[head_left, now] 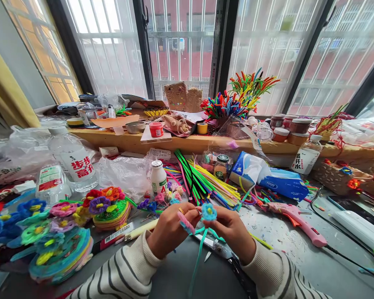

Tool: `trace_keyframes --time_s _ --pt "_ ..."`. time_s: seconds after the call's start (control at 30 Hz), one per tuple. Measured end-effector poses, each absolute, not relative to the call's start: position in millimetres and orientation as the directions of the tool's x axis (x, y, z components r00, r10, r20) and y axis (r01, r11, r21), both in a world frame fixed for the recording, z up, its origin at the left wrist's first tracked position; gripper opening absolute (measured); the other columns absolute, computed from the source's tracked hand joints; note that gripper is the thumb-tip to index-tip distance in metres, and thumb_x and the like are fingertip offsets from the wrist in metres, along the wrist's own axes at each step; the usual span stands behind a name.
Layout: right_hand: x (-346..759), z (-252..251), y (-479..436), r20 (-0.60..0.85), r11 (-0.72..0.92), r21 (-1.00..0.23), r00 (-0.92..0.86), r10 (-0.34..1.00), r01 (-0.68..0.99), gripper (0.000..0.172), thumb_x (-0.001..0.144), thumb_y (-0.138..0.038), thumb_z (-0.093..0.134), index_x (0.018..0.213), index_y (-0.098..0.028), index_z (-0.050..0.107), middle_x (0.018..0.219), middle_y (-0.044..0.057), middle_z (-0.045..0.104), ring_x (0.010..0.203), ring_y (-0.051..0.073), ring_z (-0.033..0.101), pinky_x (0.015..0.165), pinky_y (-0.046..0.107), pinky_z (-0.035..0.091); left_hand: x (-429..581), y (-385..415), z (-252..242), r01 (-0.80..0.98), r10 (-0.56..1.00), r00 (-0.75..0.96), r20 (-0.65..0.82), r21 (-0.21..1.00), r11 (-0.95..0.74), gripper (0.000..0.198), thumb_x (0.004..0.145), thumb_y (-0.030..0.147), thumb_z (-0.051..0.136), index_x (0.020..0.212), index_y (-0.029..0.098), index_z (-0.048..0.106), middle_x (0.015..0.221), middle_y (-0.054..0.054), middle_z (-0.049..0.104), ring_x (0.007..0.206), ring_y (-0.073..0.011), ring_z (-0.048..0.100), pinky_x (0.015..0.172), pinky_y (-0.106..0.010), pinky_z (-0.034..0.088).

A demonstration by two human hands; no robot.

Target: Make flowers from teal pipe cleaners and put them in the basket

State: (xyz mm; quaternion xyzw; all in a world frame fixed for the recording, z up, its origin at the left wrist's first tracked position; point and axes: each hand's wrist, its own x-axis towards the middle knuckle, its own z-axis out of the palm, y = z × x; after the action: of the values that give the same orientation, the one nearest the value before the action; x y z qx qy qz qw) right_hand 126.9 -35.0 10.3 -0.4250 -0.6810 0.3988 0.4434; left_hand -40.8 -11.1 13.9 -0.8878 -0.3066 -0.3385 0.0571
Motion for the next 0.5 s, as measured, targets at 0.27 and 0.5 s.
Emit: trace_keyframes --time_s 0.27,0.5 --pt "129.9 14.3 -32.8 0.319 0.352 -0.889 -0.155 0.935 0.294 0.027 0.071 -0.038 0.046 0.062 -0.014 0.053 0.055 -0.001 0.046 0.046 0.007 0.039 0.043 0.019 0.033 -38.0 -8.3 6.7 0.612 0.61 0.573 0.547 0.21 -0.763 0.013 0.074 0.025 0.043 0.078 0.02 0.054 0.074 0.0 0.057 0.067 -0.0096 0.052 0.064 -0.022 0.041" --pt "226.5 49.3 -13.3 0.054 0.088 -0.959 -0.13 0.99 0.268 0.023 0.06 -0.035 0.059 0.065 -0.013 0.056 0.057 0.002 0.056 0.048 0.01 0.05 0.047 0.021 0.042 -42.1 -9.2 9.0 0.633 0.61 0.53 0.589 0.204 -0.747 0.021 0.074 0.025 0.041 0.091 0.02 0.052 0.083 -0.003 0.057 0.073 -0.0114 0.053 0.068 -0.024 0.043"
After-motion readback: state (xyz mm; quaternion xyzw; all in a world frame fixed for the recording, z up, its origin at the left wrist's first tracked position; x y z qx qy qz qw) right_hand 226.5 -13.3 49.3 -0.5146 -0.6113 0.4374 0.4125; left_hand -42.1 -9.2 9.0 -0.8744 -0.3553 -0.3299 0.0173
